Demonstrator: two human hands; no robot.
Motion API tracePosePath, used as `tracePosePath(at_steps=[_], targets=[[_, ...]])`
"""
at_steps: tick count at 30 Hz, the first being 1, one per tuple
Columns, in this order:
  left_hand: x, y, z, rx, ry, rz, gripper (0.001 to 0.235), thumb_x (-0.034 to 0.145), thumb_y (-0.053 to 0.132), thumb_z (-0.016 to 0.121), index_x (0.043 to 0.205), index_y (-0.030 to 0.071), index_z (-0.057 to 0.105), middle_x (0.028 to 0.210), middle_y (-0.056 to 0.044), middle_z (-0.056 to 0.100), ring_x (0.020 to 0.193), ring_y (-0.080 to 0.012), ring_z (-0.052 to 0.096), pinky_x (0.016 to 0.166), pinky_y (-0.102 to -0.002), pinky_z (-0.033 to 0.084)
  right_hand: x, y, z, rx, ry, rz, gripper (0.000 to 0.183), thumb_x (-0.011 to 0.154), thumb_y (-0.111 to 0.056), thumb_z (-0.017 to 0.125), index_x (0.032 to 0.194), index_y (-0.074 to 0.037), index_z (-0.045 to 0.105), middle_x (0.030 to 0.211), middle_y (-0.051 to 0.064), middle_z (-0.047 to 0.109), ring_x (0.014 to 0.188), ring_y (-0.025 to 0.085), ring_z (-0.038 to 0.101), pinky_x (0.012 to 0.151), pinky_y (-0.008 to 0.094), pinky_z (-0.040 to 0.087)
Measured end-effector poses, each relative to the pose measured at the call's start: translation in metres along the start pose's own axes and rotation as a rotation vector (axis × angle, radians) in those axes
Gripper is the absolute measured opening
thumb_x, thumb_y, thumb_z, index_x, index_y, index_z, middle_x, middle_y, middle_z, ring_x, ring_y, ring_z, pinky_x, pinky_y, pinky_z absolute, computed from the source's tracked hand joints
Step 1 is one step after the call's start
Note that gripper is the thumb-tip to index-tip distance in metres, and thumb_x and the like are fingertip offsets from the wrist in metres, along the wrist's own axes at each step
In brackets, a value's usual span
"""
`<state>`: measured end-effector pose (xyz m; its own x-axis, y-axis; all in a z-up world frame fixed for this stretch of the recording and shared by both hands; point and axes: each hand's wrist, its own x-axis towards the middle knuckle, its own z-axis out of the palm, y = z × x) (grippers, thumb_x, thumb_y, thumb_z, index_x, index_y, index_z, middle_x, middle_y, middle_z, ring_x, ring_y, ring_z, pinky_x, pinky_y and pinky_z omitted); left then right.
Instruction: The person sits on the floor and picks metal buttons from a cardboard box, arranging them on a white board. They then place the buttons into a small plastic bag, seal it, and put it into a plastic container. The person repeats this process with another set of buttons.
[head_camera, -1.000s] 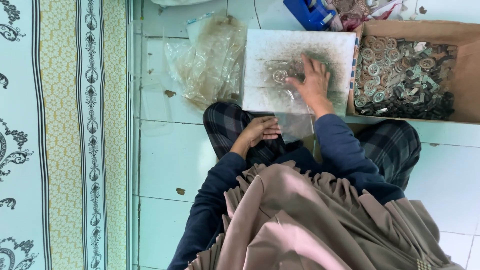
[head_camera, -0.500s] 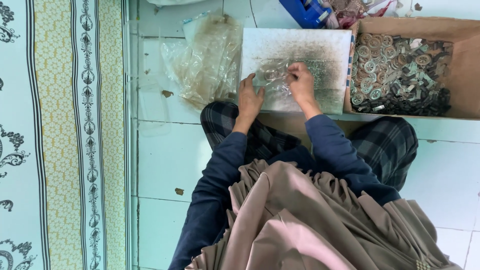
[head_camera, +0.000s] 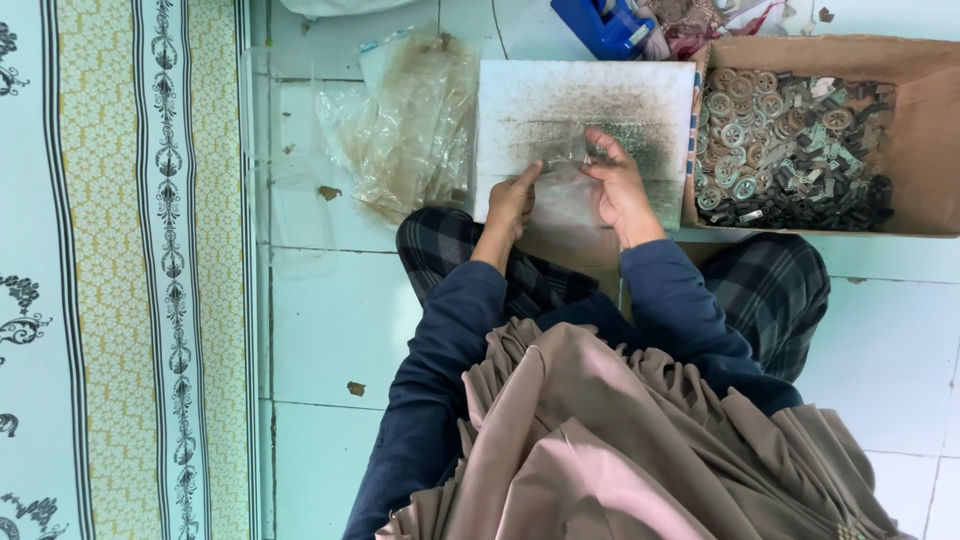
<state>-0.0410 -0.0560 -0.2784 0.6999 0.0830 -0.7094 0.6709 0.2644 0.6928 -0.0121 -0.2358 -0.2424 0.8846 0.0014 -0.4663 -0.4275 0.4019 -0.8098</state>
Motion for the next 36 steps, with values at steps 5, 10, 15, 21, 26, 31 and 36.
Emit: tracePosePath(at_steps=[5,10,15,21,26,31,36], targets=[[-0.044,0.041,0.033,-0.255,-0.027,0.061,0.093,0.085,0.015,0.084,0.158,-0.008,0.031,0.155,-0.035,0.030,0.149,-0.0515,0.026,0.119,-0.061,0.026,-0.046,-0.020,0.017,0.011,-0.073,-0.044,0.066,0.087,0.013,0.061,0.147,-0.013,0.055,0.103,0.007,0.065,0.089,0.015,0.071,0.077,0.029,0.067],[-0.009,0.002,0.024,-0.329,-0.184,0.197,0.091,0.083,-0.006,0.079,0.158,-0.009,0.028,0.136,-0.020,0.055,0.123,-0.0302,0.057,0.102,-0.042,0.052,-0.045,-0.011,0.000,-0.007,-0.165,-0.126,0.080,0.090,0.012,0.058,0.161,-0.020,0.038,0.114,0.006,0.066,0.098,0.010,0.067,0.090,0.025,0.063],[0.005,-0.011,0.009,-0.405,-0.303,0.235,0.054,0.074,-0.013,0.077,0.125,0.005,0.068,0.105,-0.006,0.074,0.088,-0.0194,0.074,0.076,-0.035,0.066,-0.016,0.013,-0.024,0.077,-0.162,-0.089,0.083,0.090,0.009,0.072,0.160,-0.023,0.041,0.102,0.001,0.063,0.091,0.010,0.067,0.083,0.023,0.063],[0.030,-0.038,-0.001,-0.371,-0.239,0.098,0.069,0.074,-0.001,0.092,0.135,0.001,0.059,0.113,-0.016,0.071,0.093,-0.0328,0.075,0.073,-0.049,0.066,-0.028,0.006,-0.012,-0.028,-0.059,-0.151,0.073,0.088,0.011,0.076,0.152,-0.016,0.053,0.090,0.004,0.062,0.081,0.015,0.070,0.073,0.026,0.068],[0.000,-0.029,0.016,-0.422,-0.162,0.050,0.059,0.079,0.007,0.092,0.130,-0.002,0.063,0.108,-0.019,0.073,0.092,-0.0348,0.075,0.072,-0.050,0.065,-0.019,0.005,-0.017,-0.290,-0.055,-0.248,0.080,0.083,0.003,0.086,0.153,-0.016,0.052,0.079,-0.001,0.058,0.070,0.008,0.062,0.060,0.021,0.063],[0.018,-0.039,0.019,-0.486,-0.102,0.079,0.051,0.084,0.009,0.089,0.127,-0.003,0.064,0.106,-0.023,0.074,0.092,-0.0366,0.076,0.070,-0.050,0.066,-0.007,0.004,-0.021,-0.339,-0.087,-0.260,0.089,0.082,0.007,0.084,0.158,-0.019,0.045,0.078,0.000,0.061,0.068,0.008,0.062,0.060,0.021,0.064],[0.006,0.012,0.030,-0.325,-0.127,0.201,0.068,0.091,-0.004,0.075,0.152,0.002,0.047,0.126,-0.025,0.068,0.118,-0.0387,0.065,0.093,-0.053,0.059,-0.002,-0.015,-0.007,-0.330,-0.018,-0.317,0.077,0.093,0.013,0.068,0.158,-0.021,0.043,0.103,0.009,0.069,0.083,0.012,0.062,0.062,0.022,0.063]])
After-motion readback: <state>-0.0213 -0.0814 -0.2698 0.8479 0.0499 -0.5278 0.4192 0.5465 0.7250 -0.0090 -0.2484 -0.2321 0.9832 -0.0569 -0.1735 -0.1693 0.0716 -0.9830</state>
